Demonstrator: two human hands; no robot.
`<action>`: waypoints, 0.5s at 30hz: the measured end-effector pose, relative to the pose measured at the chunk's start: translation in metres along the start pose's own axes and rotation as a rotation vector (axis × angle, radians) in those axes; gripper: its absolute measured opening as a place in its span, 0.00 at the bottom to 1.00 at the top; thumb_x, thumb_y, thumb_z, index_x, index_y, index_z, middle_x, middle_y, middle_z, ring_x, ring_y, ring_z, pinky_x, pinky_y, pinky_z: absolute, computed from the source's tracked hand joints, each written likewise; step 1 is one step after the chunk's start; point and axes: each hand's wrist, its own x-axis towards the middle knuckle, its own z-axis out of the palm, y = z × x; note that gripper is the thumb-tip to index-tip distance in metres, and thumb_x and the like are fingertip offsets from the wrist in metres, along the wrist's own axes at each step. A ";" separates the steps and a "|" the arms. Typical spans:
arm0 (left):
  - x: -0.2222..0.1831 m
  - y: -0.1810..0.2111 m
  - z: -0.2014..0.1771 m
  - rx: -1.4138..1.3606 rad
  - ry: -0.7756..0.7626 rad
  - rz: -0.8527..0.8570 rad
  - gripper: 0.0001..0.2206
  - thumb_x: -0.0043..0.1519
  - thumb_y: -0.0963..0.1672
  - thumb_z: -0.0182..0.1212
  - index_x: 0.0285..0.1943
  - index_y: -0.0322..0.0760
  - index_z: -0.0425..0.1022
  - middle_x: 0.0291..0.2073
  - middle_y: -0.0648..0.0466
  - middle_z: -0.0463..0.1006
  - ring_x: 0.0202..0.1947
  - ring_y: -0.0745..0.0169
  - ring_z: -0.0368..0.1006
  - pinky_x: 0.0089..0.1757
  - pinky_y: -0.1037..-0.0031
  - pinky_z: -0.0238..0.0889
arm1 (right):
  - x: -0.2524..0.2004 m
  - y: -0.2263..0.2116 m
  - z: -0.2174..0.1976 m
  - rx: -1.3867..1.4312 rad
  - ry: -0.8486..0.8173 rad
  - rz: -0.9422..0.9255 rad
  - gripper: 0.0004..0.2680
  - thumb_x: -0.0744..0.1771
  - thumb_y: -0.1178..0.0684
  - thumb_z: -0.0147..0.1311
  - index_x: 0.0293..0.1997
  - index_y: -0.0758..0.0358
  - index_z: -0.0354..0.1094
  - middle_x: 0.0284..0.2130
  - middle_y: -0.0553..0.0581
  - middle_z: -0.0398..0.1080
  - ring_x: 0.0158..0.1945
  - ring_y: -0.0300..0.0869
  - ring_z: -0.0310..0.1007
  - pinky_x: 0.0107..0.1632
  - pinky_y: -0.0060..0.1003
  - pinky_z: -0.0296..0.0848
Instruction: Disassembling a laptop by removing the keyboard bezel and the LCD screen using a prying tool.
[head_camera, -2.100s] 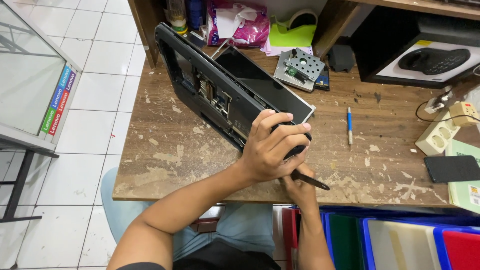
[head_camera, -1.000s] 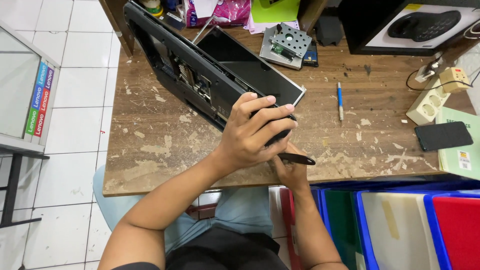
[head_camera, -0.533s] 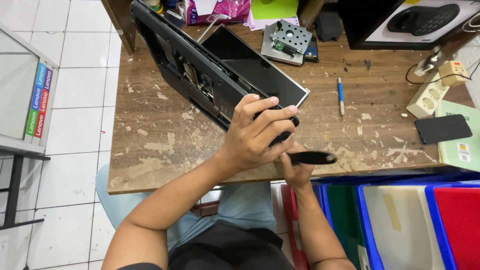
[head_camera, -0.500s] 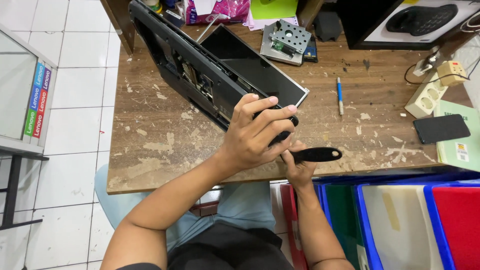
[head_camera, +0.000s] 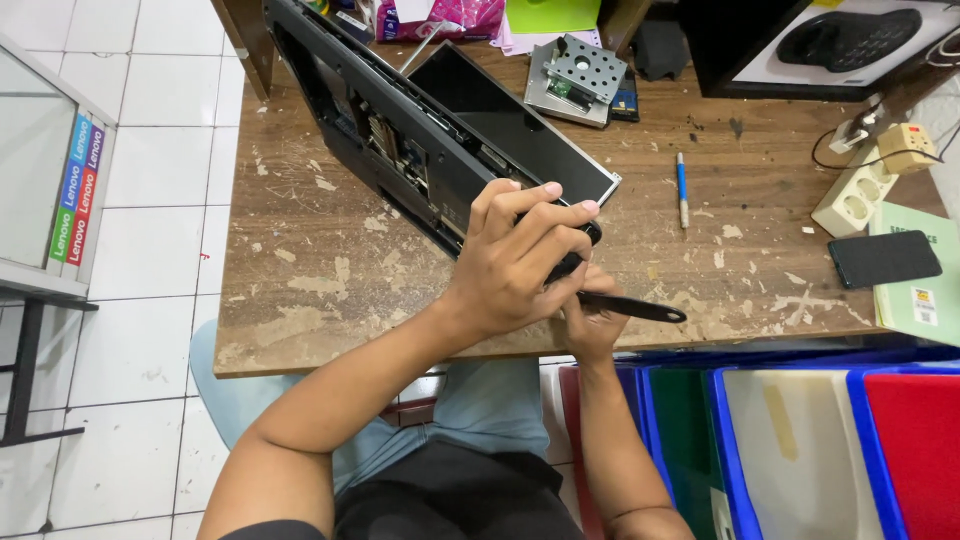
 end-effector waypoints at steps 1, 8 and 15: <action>0.000 0.000 -0.001 0.002 0.001 -0.002 0.06 0.60 0.44 0.75 0.39 0.47 0.80 0.52 0.60 0.83 0.60 0.55 0.69 0.65 0.57 0.55 | -0.001 -0.001 0.001 0.001 -0.002 0.001 0.08 0.68 0.63 0.68 0.35 0.68 0.69 0.29 0.62 0.74 0.30 0.44 0.71 0.39 0.38 0.68; 0.001 0.000 -0.001 -0.009 0.005 -0.002 0.07 0.60 0.45 0.75 0.40 0.47 0.80 0.52 0.59 0.83 0.60 0.54 0.69 0.65 0.58 0.54 | -0.004 -0.001 0.004 -0.022 0.014 0.036 0.08 0.69 0.62 0.66 0.34 0.66 0.68 0.30 0.61 0.74 0.30 0.41 0.71 0.39 0.35 0.67; -0.001 0.001 0.002 -0.006 0.028 -0.006 0.06 0.60 0.45 0.75 0.40 0.47 0.81 0.52 0.60 0.83 0.59 0.55 0.70 0.65 0.58 0.55 | -0.020 0.013 -0.011 -0.005 0.014 0.075 0.09 0.69 0.63 0.66 0.33 0.66 0.68 0.26 0.59 0.73 0.27 0.39 0.69 0.36 0.33 0.66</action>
